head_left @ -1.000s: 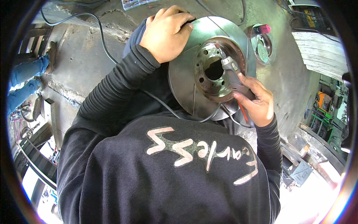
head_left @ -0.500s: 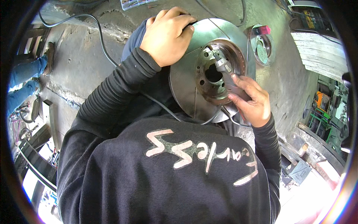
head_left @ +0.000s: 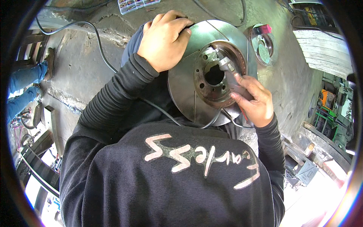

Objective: The person sits on the floor and cleans a brake disc by hand with a cloth, then uses a rotary tool to grind the surface and center hub. The person wipes the disc again and continues grinding different areas of the disc.

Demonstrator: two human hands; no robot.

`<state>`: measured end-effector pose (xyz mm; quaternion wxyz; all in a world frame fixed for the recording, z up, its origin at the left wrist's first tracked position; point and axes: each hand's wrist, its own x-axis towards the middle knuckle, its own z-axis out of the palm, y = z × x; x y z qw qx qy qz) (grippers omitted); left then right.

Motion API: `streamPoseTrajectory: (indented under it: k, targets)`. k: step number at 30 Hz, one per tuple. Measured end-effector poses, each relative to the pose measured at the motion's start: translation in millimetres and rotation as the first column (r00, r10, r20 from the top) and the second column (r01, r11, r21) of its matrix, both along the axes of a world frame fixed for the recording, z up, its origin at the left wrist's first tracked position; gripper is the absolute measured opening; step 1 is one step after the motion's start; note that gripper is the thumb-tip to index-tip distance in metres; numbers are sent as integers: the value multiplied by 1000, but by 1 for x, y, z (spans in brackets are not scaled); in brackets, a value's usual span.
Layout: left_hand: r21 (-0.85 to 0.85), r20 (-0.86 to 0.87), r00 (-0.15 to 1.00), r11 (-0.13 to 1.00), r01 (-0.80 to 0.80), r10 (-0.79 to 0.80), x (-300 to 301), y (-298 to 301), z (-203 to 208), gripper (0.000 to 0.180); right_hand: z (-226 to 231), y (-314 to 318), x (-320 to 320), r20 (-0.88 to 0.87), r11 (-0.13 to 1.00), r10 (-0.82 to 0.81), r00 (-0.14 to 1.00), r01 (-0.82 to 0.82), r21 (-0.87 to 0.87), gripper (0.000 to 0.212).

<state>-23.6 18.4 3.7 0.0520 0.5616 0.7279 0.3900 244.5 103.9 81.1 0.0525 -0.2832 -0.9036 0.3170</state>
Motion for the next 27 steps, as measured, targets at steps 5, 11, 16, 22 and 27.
streamPoseTrajectory:
  k: [5, 11, 16, 22, 27]
  targets:
    - [20, 9, 1000, 1000, -16, 16, -1, 2, -2, 24, -1, -3, 2, -3, 999, 40, 999, -40, -24, 48]
    - [23, 10, 1000, 1000, -14, 14, -2, 2, -5, 24, -5, 0, 1, -45, 998, 56, 997, -55, 14, 48]
    - [6, -16, 1000, 1000, 5, -5, -1, 0, -1, 25, -5, 4, 1, -34, 998, 16, 999, -14, 69, 46]
    - [34, 1, 1000, 999, 9, -9, -2, 2, -4, 24, -5, -5, 4, -39, 998, 64, 997, -64, -9, 48]
    - [27, 33, 999, 1000, 10, -11, -2, 2, -3, 24, -8, 4, 3, -28, 998, 4, 1000, -2, 61, 48]
